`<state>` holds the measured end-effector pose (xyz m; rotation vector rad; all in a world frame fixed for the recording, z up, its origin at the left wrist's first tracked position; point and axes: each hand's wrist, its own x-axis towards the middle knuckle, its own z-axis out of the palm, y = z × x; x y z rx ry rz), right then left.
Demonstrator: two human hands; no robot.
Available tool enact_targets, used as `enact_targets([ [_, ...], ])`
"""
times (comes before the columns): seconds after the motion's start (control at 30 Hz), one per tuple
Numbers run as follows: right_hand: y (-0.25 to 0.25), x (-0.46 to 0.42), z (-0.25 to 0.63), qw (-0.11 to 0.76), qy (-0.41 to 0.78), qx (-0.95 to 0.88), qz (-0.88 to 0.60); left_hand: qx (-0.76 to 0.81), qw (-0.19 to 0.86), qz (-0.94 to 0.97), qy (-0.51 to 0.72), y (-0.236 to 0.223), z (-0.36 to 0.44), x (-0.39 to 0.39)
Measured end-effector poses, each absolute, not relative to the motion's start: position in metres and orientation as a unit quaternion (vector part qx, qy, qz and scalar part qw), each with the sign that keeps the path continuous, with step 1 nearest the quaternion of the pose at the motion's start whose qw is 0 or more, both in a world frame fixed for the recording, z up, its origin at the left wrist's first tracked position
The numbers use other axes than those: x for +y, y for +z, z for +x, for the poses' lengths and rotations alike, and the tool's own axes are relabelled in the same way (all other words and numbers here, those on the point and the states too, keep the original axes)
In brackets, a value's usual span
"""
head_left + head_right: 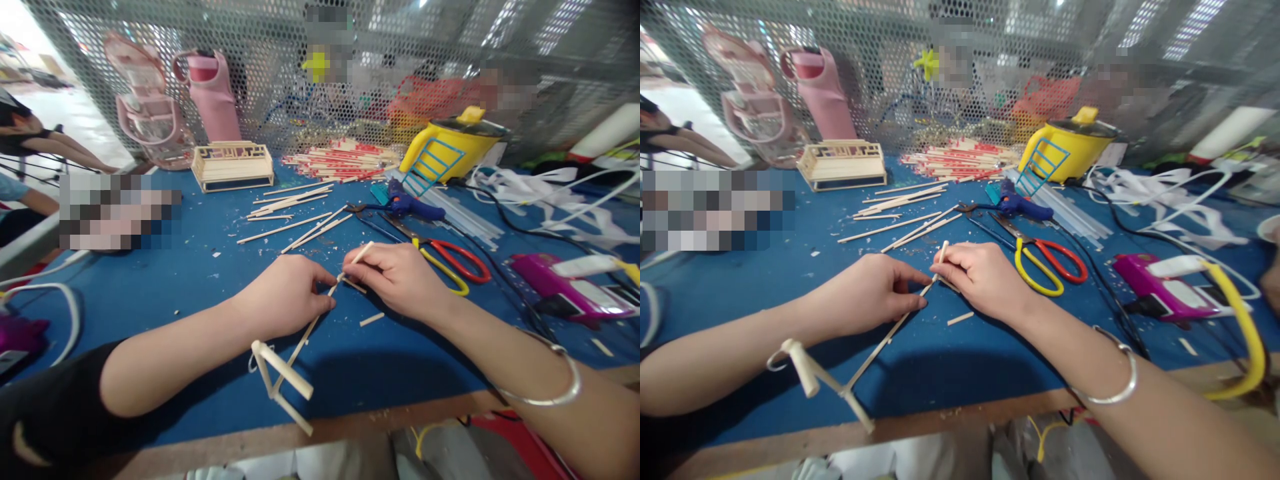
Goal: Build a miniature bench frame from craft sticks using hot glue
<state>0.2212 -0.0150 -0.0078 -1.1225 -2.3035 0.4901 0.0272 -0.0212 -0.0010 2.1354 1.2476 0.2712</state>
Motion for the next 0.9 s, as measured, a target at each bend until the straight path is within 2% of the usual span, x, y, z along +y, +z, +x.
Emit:
enact_targets([
  [0.33,-0.011,-0.008,0.219,0.283,0.149,-0.863,-0.392,0.48,0.309,0.812,0.12,-0.005,0.028,-0.022],
  [0.5,-0.011,-0.01,0.219,0.282,0.16,-0.858,-0.398,0.494,0.361,0.78,0.129,-0.002,0.025,-0.019],
  [0.63,-0.01,-0.012,0.22,0.273,0.159,-0.855,-0.411,0.516,0.315,0.774,0.189,0.001,0.024,-0.014],
  [0.77,-0.01,-0.013,0.225,0.3,0.221,-0.819,-0.436,0.521,0.31,0.76,0.235,-0.004,0.023,-0.009],
  [0.9,-0.012,-0.013,0.232,0.379,0.317,-0.766,-0.412,0.53,0.298,0.744,0.278,-0.011,0.023,-0.006],
])
